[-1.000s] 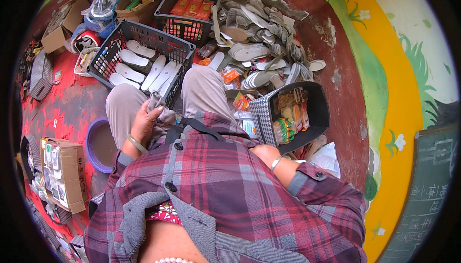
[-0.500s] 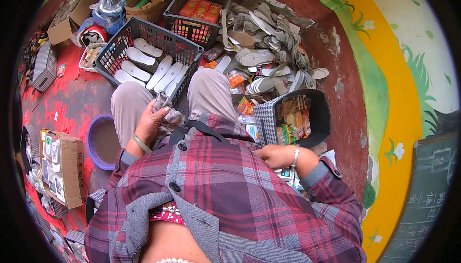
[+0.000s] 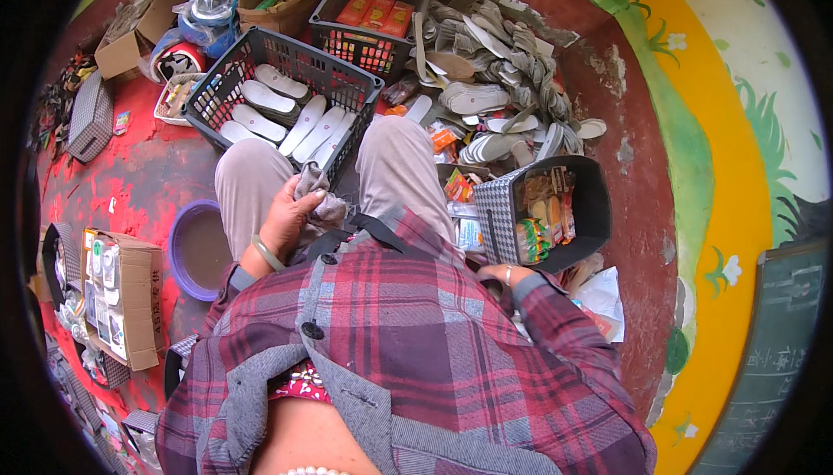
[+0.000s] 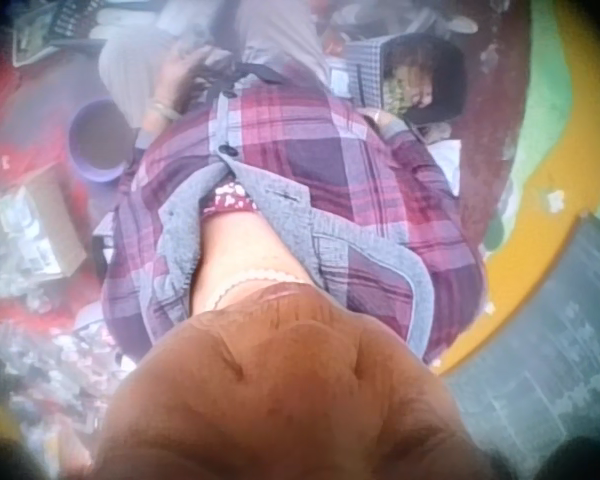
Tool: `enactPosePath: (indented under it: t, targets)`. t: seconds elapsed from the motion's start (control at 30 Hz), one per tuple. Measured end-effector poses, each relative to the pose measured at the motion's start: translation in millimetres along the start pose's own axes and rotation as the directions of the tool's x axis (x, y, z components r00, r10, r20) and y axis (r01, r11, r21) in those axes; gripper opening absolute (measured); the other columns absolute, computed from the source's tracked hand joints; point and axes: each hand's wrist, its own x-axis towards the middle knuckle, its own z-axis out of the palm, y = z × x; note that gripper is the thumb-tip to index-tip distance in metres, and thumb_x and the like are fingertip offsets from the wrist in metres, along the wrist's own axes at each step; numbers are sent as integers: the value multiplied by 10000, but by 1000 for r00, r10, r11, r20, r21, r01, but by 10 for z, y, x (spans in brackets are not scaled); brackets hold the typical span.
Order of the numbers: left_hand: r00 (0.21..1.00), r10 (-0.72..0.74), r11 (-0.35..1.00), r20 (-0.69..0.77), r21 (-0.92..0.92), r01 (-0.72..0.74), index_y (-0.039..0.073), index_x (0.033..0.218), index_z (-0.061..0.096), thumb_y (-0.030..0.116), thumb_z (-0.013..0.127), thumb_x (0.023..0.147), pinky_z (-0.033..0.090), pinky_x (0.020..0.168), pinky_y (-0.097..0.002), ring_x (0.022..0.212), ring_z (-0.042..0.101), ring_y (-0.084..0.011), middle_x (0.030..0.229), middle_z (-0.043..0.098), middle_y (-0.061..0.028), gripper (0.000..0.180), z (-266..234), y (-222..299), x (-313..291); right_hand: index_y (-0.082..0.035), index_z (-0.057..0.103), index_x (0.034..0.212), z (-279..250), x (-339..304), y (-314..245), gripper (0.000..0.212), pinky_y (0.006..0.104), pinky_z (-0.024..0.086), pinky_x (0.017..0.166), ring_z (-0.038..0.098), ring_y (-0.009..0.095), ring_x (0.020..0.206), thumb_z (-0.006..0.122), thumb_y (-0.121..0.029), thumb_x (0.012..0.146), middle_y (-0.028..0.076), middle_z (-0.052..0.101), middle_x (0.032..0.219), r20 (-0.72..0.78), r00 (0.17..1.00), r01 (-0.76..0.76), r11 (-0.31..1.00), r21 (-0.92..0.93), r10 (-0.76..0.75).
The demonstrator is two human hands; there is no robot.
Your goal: The person picks up shoe insoles from a crate, wipes them with a cloth, and organizes them within a crate and the surrounding workspace.
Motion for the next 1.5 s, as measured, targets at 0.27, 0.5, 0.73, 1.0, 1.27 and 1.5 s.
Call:
enactPosePath:
  t: [0.27,0.5,0.73,1.0,1.27,1.5]
  targets:
    - [995,-24,997,100,-66,30,42,1051,523,30,602,817,496,692,-262,778,591,-117,889,598,-22,247,97,-119,40,-21,579,1050,26,57,278,365,374,438,800,567,324,950,569,-305,821,168,613,996,167,718,592,466,-658,-676]
    - [994,-37,999,103,-30,41,48,1034,526,42,610,810,491,674,-253,759,584,-109,872,597,-17,240,80,-92,-6,-39,581,1053,338,42,162,416,385,440,781,569,368,928,578,-374,805,189,610,984,-73,677,318,380,-868,-733]
    - [992,19,1000,126,8,-20,51,1026,525,41,614,808,494,667,-259,747,587,-118,870,599,-24,236,39,-172,7,-34,632,933,-201,-170,458,385,392,449,738,587,375,843,543,-388,811,208,630,893,-60,914,149,471,-869,-401]
    - [991,-23,1000,135,-3,24,44,1033,524,39,607,815,498,686,-267,760,588,-122,880,597,-25,233,142,-111,-50,-19,563,1101,256,-450,433,390,296,451,763,570,157,838,628,-263,804,112,639,907,67,750,615,656,-437,-658]
    - [990,27,999,137,18,-30,48,1036,526,38,605,810,498,691,-270,761,587,-120,876,592,-17,240,128,-107,-69,-75,581,1059,218,-292,424,369,335,450,755,601,321,894,561,-363,830,195,626,936,-223,738,148,475,-867,-637]
    - [993,14,1000,117,-4,-14,48,1038,525,33,601,812,504,687,-269,761,591,-123,875,596,-23,239,117,-113,-68,-14,597,1039,406,-713,492,274,255,450,744,572,151,808,569,-227,869,57,638,910,82,642,758,615,-218,-762]
